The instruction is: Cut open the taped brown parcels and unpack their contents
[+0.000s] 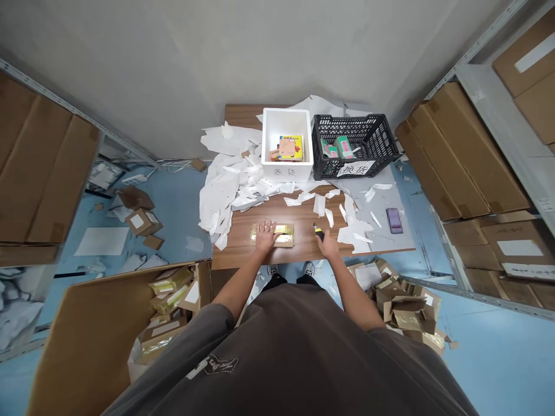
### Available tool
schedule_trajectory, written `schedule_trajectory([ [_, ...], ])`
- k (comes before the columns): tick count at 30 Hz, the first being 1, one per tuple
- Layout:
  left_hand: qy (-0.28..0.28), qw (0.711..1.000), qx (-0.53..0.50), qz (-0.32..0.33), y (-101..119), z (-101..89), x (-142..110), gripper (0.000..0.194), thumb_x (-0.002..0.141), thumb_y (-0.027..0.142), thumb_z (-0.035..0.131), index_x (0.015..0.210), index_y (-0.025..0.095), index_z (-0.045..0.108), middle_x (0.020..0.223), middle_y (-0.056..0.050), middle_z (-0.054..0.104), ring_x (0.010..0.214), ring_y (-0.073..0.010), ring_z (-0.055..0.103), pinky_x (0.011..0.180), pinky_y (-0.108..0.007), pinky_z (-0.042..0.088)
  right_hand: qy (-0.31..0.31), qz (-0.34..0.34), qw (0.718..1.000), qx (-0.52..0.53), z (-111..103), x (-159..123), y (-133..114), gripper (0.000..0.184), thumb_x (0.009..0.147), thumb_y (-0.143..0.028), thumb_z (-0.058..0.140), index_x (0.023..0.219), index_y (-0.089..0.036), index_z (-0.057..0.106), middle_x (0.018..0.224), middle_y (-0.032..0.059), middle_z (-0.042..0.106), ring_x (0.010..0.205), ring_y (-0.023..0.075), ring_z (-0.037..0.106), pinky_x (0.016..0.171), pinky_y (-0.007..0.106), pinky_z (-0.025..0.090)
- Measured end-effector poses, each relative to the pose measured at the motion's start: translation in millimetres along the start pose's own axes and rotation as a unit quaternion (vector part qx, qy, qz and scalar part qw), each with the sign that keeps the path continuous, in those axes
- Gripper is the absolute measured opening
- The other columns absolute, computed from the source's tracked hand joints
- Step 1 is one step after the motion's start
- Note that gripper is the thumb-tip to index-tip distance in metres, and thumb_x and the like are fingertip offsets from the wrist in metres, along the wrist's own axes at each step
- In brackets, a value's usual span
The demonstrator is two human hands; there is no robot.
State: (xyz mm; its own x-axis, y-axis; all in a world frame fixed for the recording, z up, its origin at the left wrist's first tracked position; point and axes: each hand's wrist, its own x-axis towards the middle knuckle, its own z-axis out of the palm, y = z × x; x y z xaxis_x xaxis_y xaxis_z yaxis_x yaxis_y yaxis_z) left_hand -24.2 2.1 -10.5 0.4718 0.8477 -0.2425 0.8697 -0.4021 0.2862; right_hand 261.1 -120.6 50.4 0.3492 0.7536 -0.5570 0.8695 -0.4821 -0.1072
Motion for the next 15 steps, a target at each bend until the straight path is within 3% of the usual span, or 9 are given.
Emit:
schedule_trajectory([
  [4, 0.048, 0.998, -0.027, 0.005, -2, 11.4, 5, 0.062, 0.108, 0.054, 0.055, 0.160, 0.022, 0.057, 0.163, -0.018, 0.058, 0.160, -0.0404, 0.040, 0.135, -0.061, 0.018, -0.001, -0.052, 0.992, 0.115, 29, -10, -13, 0.041, 0.111, -0.050, 0.050, 0.138, -0.020, 0.056, 0.125, 0.0177, 0.078, 0.115, 0.0351, 0.075, 0.090, 0.036, 0.052],
  [8, 0.065, 0.996, -0.066, 0.001, -4, 20.3, 5, 0.058, 0.108, 0.050, 0.055, 0.159, 0.023, 0.060, 0.162, -0.018, 0.059, 0.160, -0.0409, 0.040, 0.135, -0.063, 0.016, 0.007, -0.035, 0.969, 0.245, 69, -13, -27, 0.040, 0.103, -0.052, 0.061, 0.129, -0.022, 0.061, 0.121, 0.0143, 0.078, 0.113, 0.0335, 0.075, 0.094, 0.038, 0.053],
  [10, 0.065, 0.995, -0.074, -0.008, -3, 21.7, 4, 0.057, 0.109, 0.049, 0.055, 0.159, 0.023, 0.060, 0.163, -0.018, 0.058, 0.162, -0.0403, 0.038, 0.136, -0.062, 0.014, 0.034, 0.001, 0.937, 0.348, 86, -7, -37, 0.043, 0.097, -0.055, 0.065, 0.124, -0.022, 0.062, 0.123, 0.0132, 0.077, 0.115, 0.0316, 0.074, 0.097, 0.038, 0.054],
  [13, 0.064, 0.995, -0.073, -0.021, 0, 20.9, 3, 0.058, 0.110, 0.050, 0.052, 0.160, 0.022, 0.059, 0.164, -0.017, 0.056, 0.162, -0.0397, 0.036, 0.136, -0.061, 0.013, 0.082, 0.079, 0.866, 0.487, 106, 8, -58, 0.051, 0.086, -0.062, 0.070, 0.116, -0.021, 0.061, 0.120, 0.0119, 0.077, 0.114, 0.0295, 0.073, 0.096, 0.036, 0.055],
  [15, 0.064, 0.995, -0.075, -0.027, 2, 19.5, 3, 0.058, 0.110, 0.050, 0.051, 0.160, 0.022, 0.059, 0.165, -0.017, 0.056, 0.162, -0.0398, 0.036, 0.136, -0.060, 0.013, 0.093, 0.087, 0.828, 0.546, 117, 18, -73, 0.056, 0.079, -0.065, 0.074, 0.112, -0.021, 0.060, 0.113, 0.0101, 0.077, 0.111, 0.0297, 0.073, 0.092, 0.034, 0.056],
])
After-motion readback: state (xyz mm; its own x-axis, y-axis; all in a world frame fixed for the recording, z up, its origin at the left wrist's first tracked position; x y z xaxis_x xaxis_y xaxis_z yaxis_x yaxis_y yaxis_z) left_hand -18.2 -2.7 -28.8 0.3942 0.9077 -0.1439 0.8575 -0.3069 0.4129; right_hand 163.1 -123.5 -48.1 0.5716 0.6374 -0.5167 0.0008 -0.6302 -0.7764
